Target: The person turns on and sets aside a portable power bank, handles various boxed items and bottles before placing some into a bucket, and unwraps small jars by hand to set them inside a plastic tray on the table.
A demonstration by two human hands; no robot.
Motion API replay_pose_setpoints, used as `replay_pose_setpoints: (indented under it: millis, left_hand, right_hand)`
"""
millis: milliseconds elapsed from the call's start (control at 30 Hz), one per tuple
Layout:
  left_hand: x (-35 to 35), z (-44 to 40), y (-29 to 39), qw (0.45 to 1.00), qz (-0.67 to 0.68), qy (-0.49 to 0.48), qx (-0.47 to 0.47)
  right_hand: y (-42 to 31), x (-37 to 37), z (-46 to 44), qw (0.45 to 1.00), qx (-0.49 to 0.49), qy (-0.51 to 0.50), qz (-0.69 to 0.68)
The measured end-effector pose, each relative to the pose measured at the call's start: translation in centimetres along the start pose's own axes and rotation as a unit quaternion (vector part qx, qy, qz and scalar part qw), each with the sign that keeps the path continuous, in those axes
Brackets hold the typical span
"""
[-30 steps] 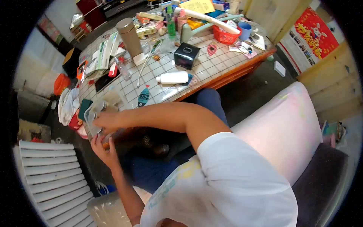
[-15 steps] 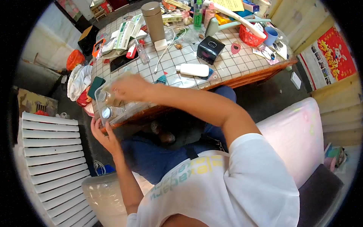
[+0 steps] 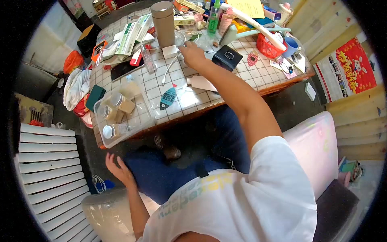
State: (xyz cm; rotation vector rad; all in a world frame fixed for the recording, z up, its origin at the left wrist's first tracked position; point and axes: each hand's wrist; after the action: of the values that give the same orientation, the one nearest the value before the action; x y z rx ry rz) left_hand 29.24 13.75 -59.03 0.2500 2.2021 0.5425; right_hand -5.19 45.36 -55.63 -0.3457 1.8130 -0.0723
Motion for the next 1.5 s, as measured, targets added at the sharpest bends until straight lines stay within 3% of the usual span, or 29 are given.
replay_pose_setpoints:
  millis: [233,433,600,733,1100,1233,1267,1367,1400,1500]
  left_hand:
    - [0.6,0.1,-0.3,0.999,-0.024,-0.027,0.019]
    - [1.3,-0.4,0.3,0.998,-0.041,-0.042,0.010]
    - [1.5,-0.6,0.6,0.998,-0.043,-0.050,0.005]
    - [1.6,-0.6,0.6,0.997,-0.058,-0.044,0.027]
    - [1.3,-0.4,0.2,0.997,-0.062,-0.034,0.024]
    - [1.4,-0.4,0.1,0.997,-0.058,-0.034,0.024]
    - [1.4,-0.3,0.2,0.998,-0.055,-0.035,0.022]
    - [1.4,-0.5,0.4,0.998,-0.047,-0.036,0.019]
    - [1.5,-0.5,0.4,0.998,-0.049,-0.037,0.022]
    - [1.6,-0.6,0.5,0.997,-0.057,-0.046,0.037]
  right_hand:
    - [2.1,2.9,-3.7,0.993,-0.087,0.030,0.072]
    - [1.8,2.3,-4.6,0.986,-0.098,-0.011,0.136]
    - [2.1,-1.9,-4.7,0.956,-0.237,0.092,0.144]
    - [1.4,-5.3,-4.8,0.945,-0.282,0.142,0.088]
    - [0.3,-8.5,-6.3,0.948,-0.207,0.214,-0.109]
    - [1.9,-6.4,-6.9,0.965,-0.191,0.160,-0.082]
    - [2.5,-5.6,-7.3,0.979,-0.170,0.112,-0.009]
    - [1.9,-4.3,-6.2,0.993,-0.072,0.037,-0.090]
    - [1.7,-3.8,-7.4,0.982,0.000,-0.050,-0.183]
    - [-2.6,-4.5,-8.4,0.951,0.103,0.038,-0.290]
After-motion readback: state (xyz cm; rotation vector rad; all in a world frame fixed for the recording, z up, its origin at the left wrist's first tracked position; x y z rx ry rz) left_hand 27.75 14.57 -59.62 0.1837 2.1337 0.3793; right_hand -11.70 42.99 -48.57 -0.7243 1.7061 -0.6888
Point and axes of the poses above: each hand's wrist, its own z-axis away from the middle knuckle, its own x-axis out of the palm, y = z × x, and after that the axes turned 14 degrees about x, right-handed
